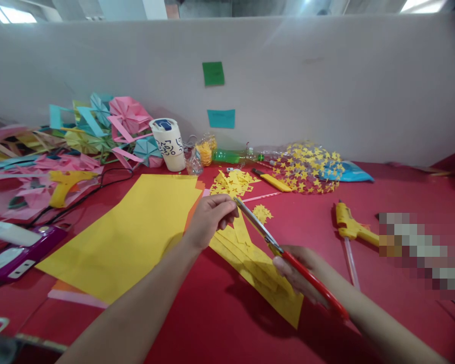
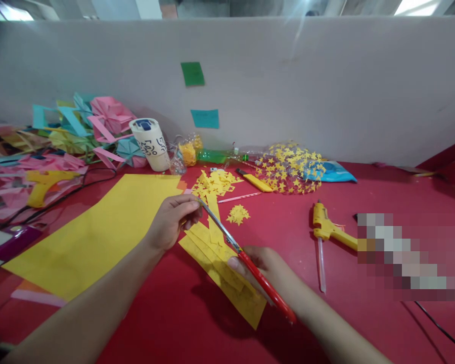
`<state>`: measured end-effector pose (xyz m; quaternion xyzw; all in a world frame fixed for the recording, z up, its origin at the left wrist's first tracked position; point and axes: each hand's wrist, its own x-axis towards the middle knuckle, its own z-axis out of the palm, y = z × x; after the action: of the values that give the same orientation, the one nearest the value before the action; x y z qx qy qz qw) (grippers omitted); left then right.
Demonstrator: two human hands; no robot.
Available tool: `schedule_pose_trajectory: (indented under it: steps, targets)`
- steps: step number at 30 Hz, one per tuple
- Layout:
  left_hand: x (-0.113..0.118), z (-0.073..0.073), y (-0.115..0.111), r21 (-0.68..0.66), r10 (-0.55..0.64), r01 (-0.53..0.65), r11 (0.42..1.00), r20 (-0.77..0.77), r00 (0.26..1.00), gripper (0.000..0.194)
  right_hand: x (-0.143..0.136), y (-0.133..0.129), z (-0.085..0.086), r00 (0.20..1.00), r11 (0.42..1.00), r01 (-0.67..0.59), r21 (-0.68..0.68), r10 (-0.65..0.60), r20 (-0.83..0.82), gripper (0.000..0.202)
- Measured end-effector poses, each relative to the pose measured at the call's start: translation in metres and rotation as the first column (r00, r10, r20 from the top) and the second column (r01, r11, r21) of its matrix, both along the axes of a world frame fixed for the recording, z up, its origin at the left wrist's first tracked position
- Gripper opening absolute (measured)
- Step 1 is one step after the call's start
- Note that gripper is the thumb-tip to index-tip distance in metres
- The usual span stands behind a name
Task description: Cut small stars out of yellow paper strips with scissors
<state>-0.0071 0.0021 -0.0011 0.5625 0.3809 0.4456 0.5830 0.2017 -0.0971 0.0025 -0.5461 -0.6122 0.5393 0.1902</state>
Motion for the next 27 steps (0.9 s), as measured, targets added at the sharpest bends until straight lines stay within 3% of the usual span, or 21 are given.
schedule_pose_trajectory:
  steps: [10, 17, 22, 27]
  targets:
    - [0.005, 0.001, -0.007, 0.102, 0.021, -0.02, 0.995, -0.009, 1.0, 0.025, -0.004, -0.004, -0.016, 0.995, 0.997, 0.08, -0.012, -0.081, -0.061, 0.054]
    - [0.008, 0.002, -0.01, 0.116, 0.01, -0.01, 0.993, -0.004, 1.0, 0.026, -0.008, -0.008, -0.017, 0.983, 0.995, 0.095, 0.013, -0.092, -0.157, 0.054]
    - [0.008, 0.001, -0.01, 0.123, 0.01, -0.009, 0.992, -0.003, 1.0, 0.026, -0.007, -0.002, -0.026, 0.986, 0.982, 0.137, -0.131, -0.148, -0.079, 0.048]
    - [0.008, 0.001, -0.011, 0.121, 0.018, -0.019, 0.992, 0.011, 1.0, 0.026, -0.01, -0.005, -0.016, 0.982, 0.985, 0.149, -0.09, -0.158, -0.102, 0.044]
